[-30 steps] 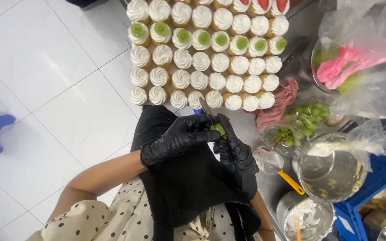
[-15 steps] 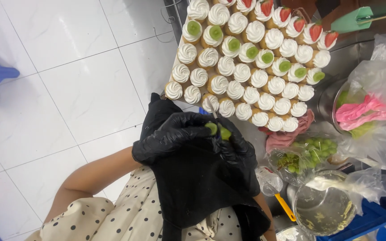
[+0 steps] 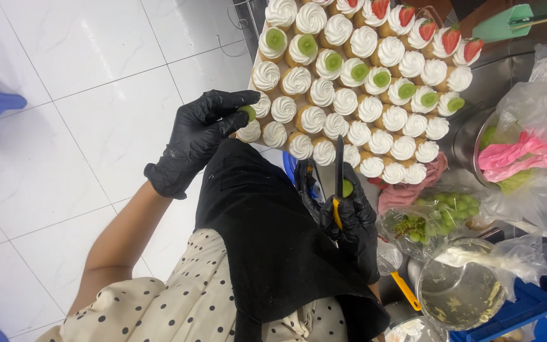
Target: Decorating a large tray of frosted cupcakes with sliced strawberries, green grapes, and blueberries.
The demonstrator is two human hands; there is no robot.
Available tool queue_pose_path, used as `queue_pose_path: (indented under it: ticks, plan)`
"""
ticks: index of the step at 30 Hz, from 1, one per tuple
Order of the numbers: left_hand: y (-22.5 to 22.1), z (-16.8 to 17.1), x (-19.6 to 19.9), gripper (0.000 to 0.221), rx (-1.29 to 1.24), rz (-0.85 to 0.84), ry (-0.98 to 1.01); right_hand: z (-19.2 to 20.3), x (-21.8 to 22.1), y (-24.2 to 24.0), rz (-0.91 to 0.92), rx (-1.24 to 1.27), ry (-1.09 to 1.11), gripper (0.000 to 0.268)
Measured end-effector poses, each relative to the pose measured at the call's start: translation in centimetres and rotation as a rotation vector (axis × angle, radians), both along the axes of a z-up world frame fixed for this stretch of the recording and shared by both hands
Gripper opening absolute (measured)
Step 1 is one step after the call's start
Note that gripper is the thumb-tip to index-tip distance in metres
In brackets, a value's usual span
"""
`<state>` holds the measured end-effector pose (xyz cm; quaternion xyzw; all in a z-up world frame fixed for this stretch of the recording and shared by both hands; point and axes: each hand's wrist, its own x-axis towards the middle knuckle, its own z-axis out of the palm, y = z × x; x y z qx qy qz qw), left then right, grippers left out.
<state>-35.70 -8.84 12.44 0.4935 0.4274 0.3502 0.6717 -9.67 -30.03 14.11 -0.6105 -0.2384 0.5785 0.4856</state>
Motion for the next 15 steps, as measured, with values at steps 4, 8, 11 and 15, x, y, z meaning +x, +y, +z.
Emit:
queue_pose_path:
  ticks: [4,8,11,15]
  plan:
    - [0.2,-0.1,0.3,0.033,-0.063,-0.005,0.009,1.4,-0.7,0.8,-0.029,0.001,-0.015,0.054]
    - [0.3,-1.1,0.1,0.037,-0.051,0.029,0.028,0.9,-0.4,0.5,-0.004,0.007,-0.040,0.059]
    - [0.1,-1.8,0.0,0.035,-0.023,0.052,0.043,0.5,-0.2,0.3,0.000,-0.002,-0.057,0.059]
    - [-0.1,-1.6,0.0,0.036,-0.040,0.062,0.018,-0.1,0.3,0.2,-0.009,-0.024,-0.046,0.060]
